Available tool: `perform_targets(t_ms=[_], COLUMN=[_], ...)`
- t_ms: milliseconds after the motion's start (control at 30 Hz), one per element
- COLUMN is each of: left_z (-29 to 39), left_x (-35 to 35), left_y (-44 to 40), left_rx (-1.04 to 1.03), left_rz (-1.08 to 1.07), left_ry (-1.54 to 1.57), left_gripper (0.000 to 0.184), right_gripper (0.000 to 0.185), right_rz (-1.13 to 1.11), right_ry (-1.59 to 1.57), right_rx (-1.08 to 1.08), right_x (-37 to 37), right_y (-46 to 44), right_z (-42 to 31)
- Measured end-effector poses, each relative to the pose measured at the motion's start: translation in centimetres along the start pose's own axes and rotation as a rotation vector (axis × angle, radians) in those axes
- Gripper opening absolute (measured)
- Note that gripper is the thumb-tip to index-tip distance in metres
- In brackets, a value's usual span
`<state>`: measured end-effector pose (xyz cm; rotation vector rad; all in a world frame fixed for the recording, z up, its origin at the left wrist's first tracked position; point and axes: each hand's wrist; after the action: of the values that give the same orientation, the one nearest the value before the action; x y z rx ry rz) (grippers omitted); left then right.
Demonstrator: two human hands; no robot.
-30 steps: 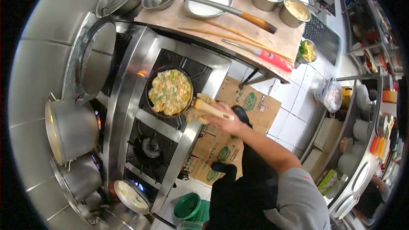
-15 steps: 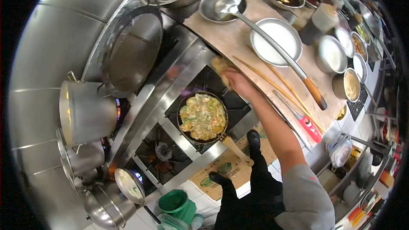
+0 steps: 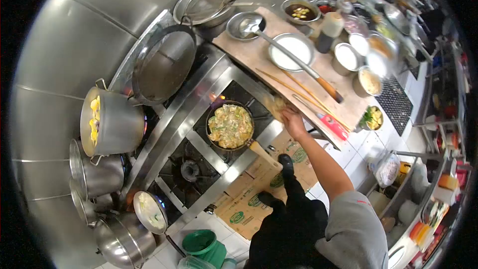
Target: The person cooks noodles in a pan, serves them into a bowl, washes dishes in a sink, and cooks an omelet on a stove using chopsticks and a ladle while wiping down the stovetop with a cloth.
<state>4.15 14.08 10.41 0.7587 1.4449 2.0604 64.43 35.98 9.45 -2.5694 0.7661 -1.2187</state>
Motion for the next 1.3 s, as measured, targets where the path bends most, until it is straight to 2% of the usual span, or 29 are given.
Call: perform_targets(t_ms=[33, 100, 200, 300, 367, 467, 500, 533, 567, 633, 667, 700, 767, 800, 867, 933, 1033, 1100, 1133, 1167, 1200, 1267, 1300], left_z=[-0.2, -0.8, -2.4, -4.9, -7.2, -10.4, -11.7, -12.7, -13.7, -14.9, -15.5, -16.1, -16.4, -16.4, -16.2, -15.7, -12.5, -9.5, -6.3, -3.7, -2.8, -5.2, -5.7], left_x=[0.1, 0.6, 1.5, 2.3, 2.8, 3.0, 3.0, 3.0, 2.9, 2.3, 1.8, 1.0, -1.0, -2.3, -5.2, -8.4, -13.3, -14.7, -15.4, -16.4, -16.9, -18.1, -18.9], left_y=[0.0, -0.4, -0.5, 0.1, 0.7, 1.6, 1.9, 2.1, 2.3, 3.0, 3.3, 3.6, 3.9, 4.2, 4.3, 3.5, 2.1, 3.0, 4.8, 5.5, 5.7, 4.1, 4.3], left_rx=[-0.026, -0.086, -0.168, -0.236, -0.267, -0.287, -0.285, -0.282, -0.273, -0.246, -0.229, -0.212, -0.182, -0.169, -0.151, -0.174, -0.369, -0.19, -0.099, 0.007, -0.02, -0.073, -0.134], left_rz=[-0.009, -0.027, -0.031, -0.013, 0.023, 0.07, 0.086, 0.103, 0.123, 0.163, 0.183, 0.202, 0.235, 0.247, 0.266, 0.267, 0.243, 0.306, 0.329, 0.425, 0.394, 0.339, 0.336], left_ry=[-0.014, -0.049, -0.09, -0.119, -0.116, -0.102, -0.093, -0.084, -0.076, -0.045, -0.03, -0.011, 0.027, 0.046, 0.085, 0.137, 0.332, 0.262, 0.229, 0.024, 0.144, 0.384, 0.411], left_gripper=[0.028, 0.027, 0.026, 0.025, 0.024, 0.023, 0.023, 0.022, 0.022, 0.021, 0.021, 0.02, 0.02, 0.019, 0.019, 0.018, 0.017, 0.017, 0.019, 0.021, 0.02, 0.02, 0.021], right_gripper=[0.017, 0.02, 0.029, 0.031, 0.033, 0.037, 0.039, 0.04, 0.034, 0.027, 0.019, 0.018, 0.038, 0.024, 0.025, 0.028, 0.036, 0.037, 0.039, 0.039, 0.039, 0.037, 0.037], right_rz=[-0.039, -0.354, -0.24, 0.016, 0.05, 0.044, 0.016, 0.014, 0.147, 0.169, 0.097, -0.028, -0.37, -0.468, -0.613, -0.536, -0.713, -0.682, -0.719, -0.737, -0.753, -0.824, -0.875], right_ry=[0.066, -0.043, -0.189, -0.224, -0.028, 0.037, 0.103, 0.324, 0.603, 0.345, 0.319, 0.201, 0.109, 0.127, -0.214, -0.275, -0.448, -0.728, -0.76, -0.769, -0.78, -0.84, -0.764], right_rx=[-0.012, -0.108, -0.136, -0.196, 0.027, 0.004, 0.017, 0.005, 0.08, -0.008, 0.139, 0.014, 0.046, 0.063, -0.384, -0.195, -0.417, -0.622, -0.663, -0.683, -0.697, -0.728, -0.7], right_x=[1.7, 5.7, 14.6, 22.2, 25.0, 26.6, 26.4, 26.0, 25.1, 23.0, 20.6, 17.8, 10.0, 4.6, -1.9, -1.9, 3.9, 2.0, 0.1, 0.2, -0.2, 0.8, 1.2], right_y=[3.0, 8.4, 12.0, 10.4, 8.2, 3.9, 3.2, 2.7, 1.7, -0.1, -0.1, 0.6, 2.7, 4.6, 7.1, 8.5, 4.2, 3.2, 3.3, 3.0, 2.6, 1.6, 1.1], right_z=[0.4, -0.7, -8.6, -15.5, -15.2, -13.3, -11.4, -10.3, -9.2, -11.7, -12.2, -14.6, -12.0, -8.8, -7.4, -10.6, -17.8, -14.0, -10.5, -10.6, -11.2, -13.5, -12.9])
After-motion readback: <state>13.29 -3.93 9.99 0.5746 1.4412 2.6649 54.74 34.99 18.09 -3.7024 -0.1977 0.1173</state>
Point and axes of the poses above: each hand's wrist, its own y-axis away from the middle knuckle, its own x-axis out of the back of the hand, z = x × y, and after that the axes turned 7 degrees about x, right-handed
